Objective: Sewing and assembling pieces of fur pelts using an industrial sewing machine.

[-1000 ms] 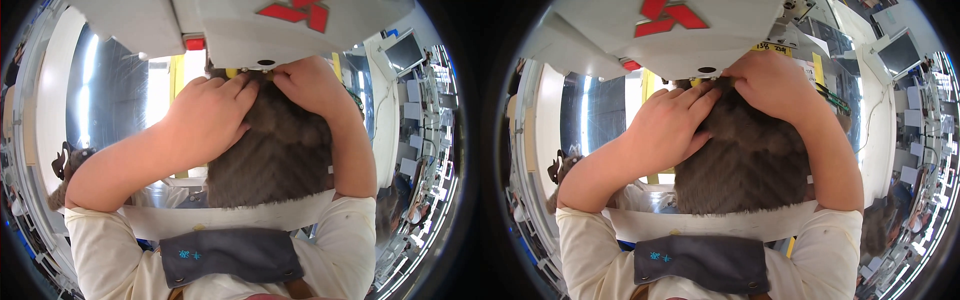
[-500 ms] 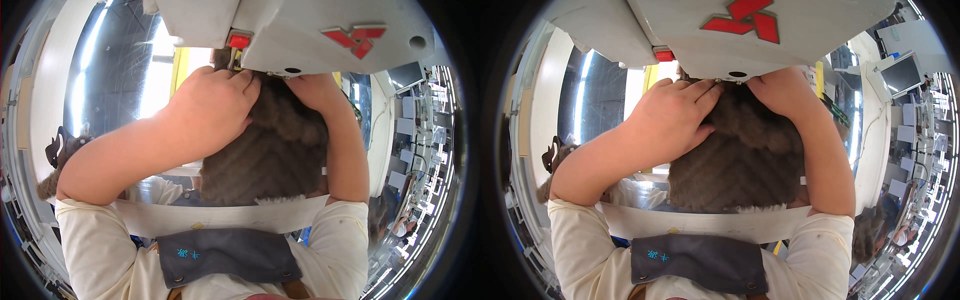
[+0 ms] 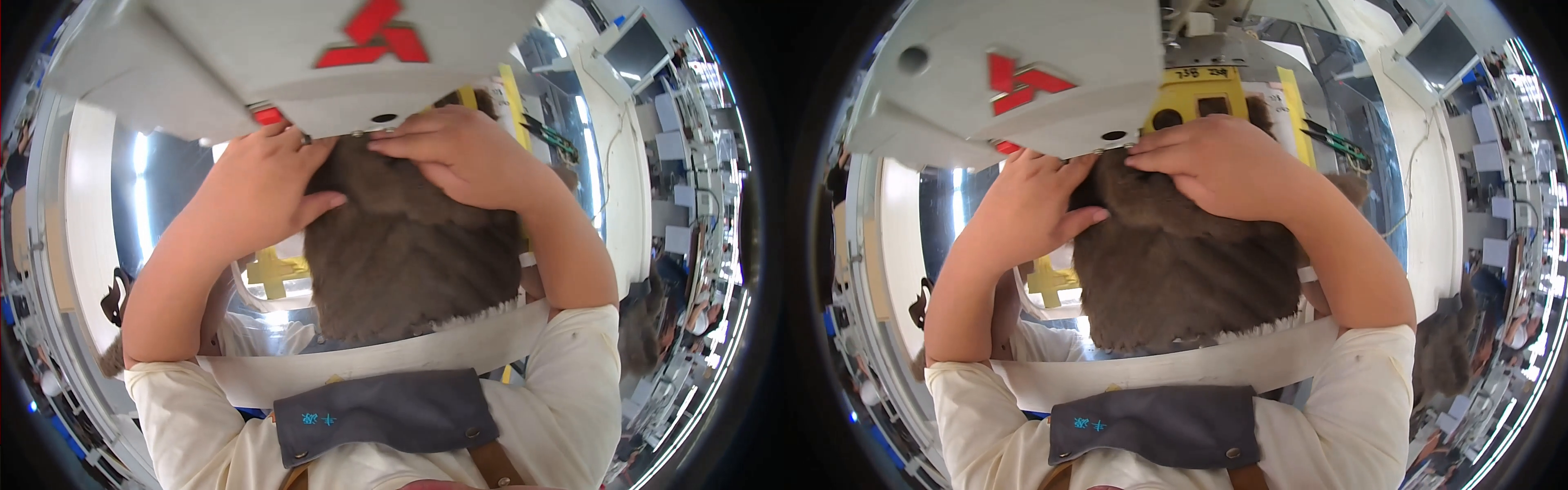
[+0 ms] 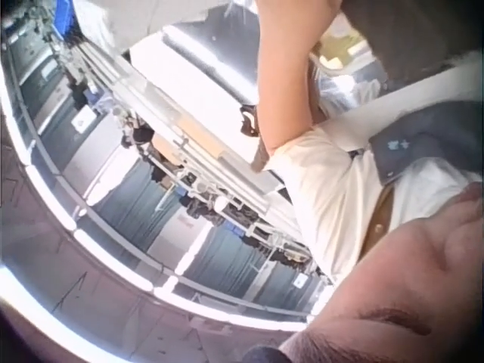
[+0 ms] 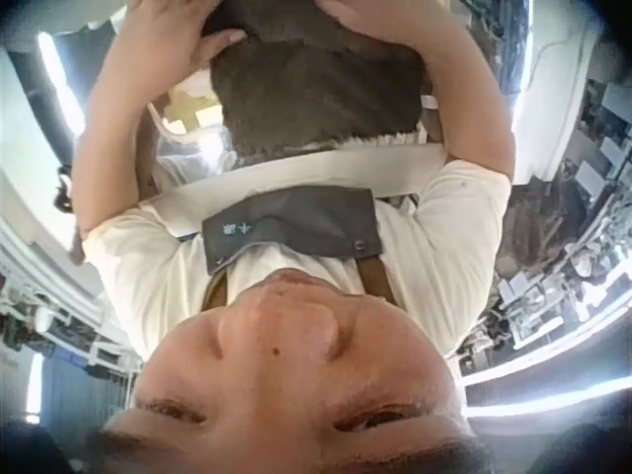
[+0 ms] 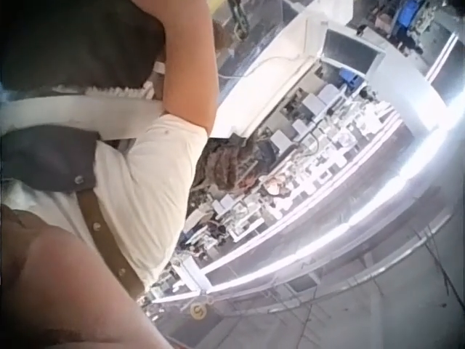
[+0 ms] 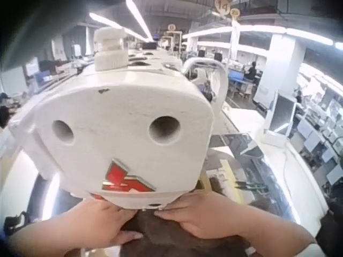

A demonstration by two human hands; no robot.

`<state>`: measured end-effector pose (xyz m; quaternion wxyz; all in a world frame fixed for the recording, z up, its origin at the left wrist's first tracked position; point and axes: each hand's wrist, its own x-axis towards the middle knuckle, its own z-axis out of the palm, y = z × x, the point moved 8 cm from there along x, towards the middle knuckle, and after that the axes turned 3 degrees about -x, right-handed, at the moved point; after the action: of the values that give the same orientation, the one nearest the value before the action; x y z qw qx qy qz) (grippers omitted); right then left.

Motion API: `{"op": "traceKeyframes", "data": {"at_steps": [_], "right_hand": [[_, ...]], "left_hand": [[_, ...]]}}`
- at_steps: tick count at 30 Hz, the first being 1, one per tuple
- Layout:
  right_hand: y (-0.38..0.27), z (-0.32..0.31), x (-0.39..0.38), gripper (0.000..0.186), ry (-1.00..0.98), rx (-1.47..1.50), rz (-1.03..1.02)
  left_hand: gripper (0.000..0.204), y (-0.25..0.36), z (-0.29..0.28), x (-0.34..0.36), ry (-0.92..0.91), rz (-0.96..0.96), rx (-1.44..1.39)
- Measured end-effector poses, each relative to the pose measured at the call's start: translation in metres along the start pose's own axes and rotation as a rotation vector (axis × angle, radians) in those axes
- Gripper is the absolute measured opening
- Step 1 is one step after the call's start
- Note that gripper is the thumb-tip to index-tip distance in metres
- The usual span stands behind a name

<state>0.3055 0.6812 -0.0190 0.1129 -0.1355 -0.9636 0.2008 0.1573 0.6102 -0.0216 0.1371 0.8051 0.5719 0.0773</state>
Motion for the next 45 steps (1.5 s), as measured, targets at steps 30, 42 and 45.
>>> {"op": "traceKeyframes", "data": {"at_steps": [30, 42, 45], "right_hand": [[-0.014, 0.013, 0.003, 0.036, -0.192, -0.171, 0.105], [-0.038, 0.023, -0.003, 0.024, -0.367, -0.227, 0.092], [-0.034, 0.020, -0.003, 0.018, -0.351, -0.188, 0.114]], "left_hand": [[0.077, 0.003, 0.003, 0.010, -0.186, -0.054, 0.084], [0.080, 0.016, 0.006, -0.004, -0.248, 0.028, -0.011], [0.081, 0.017, 0.009, 0.002, -0.287, 0.002, -0.022]]}}
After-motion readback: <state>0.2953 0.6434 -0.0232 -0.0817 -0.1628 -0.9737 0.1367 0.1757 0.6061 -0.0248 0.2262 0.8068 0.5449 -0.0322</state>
